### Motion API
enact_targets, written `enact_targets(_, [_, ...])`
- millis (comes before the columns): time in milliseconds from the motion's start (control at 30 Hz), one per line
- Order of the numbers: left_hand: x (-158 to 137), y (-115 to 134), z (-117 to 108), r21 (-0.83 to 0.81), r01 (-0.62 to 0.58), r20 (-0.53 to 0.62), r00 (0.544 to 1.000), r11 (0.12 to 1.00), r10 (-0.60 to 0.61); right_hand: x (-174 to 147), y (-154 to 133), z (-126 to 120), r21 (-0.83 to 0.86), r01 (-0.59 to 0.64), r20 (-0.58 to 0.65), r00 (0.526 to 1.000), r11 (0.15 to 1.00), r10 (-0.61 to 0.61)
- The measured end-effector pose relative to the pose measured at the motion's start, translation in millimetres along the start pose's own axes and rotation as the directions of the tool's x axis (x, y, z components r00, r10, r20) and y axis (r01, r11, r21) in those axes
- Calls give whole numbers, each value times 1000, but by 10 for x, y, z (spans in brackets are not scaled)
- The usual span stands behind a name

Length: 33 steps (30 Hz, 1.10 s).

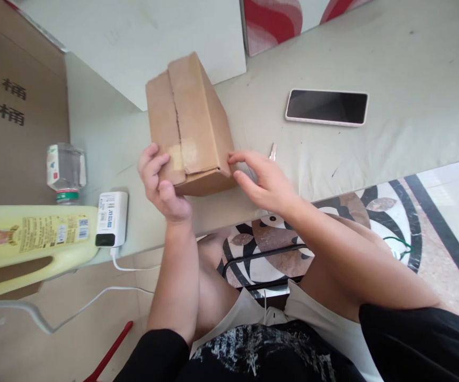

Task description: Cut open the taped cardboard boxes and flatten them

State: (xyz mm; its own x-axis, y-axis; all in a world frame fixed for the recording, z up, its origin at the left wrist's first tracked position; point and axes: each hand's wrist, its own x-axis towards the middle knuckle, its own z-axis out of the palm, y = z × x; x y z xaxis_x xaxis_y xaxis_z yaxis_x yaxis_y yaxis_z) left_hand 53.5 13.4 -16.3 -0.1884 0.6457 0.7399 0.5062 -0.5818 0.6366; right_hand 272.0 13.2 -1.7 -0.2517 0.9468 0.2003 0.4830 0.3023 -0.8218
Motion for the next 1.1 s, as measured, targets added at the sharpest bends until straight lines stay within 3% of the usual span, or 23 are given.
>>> enact_targets(67, [-2,18,17,-24,-25,24,999,999,26,49,14,-99,-287,-214,-88,976,934,197])
enact_targets(133, [3,51,40,-39,-31,30,999,999,32,84,48,-199,-492,-399,-113,911,774,397])
enact_targets(167, [8,69,51,-44,-32,31,999,999,33,92,68,-237,-551,-435,-88,879,712,468])
enact_targets(233, [15,103,67,-47,-21,34,999,999,23,88,100,-270,-609,-429,-16,848,667,530])
enact_targets(433, [22,119,72,-51,-10,31,999,999,12,64,65,-160,-652,-336,72,865,680,496])
enact_targets(533, [21,57,70,-21,-87,45,995,996,88,72,62,-127,-546,-370,27,889,752,457])
enact_targets(667, [18,-19,85,-31,-177,28,984,984,178,73,140,-94,-56,-382,-67,923,923,378])
enact_targets(733, [12,-21,98,-23,-165,13,986,986,165,74,189,-62,207,-307,-83,940,929,330])
enact_targets(833, [-6,13,120,3,-170,-4,985,985,170,88,225,-17,440,-227,-112,946,869,304])
enact_targets(933, [-37,60,151,62,-172,-1,985,983,172,107,201,-22,526,-214,-145,931,823,335])
enact_targets(1100, [-79,101,204,47,-171,-6,985,984,171,111,133,-100,475,-292,-82,925,830,372])
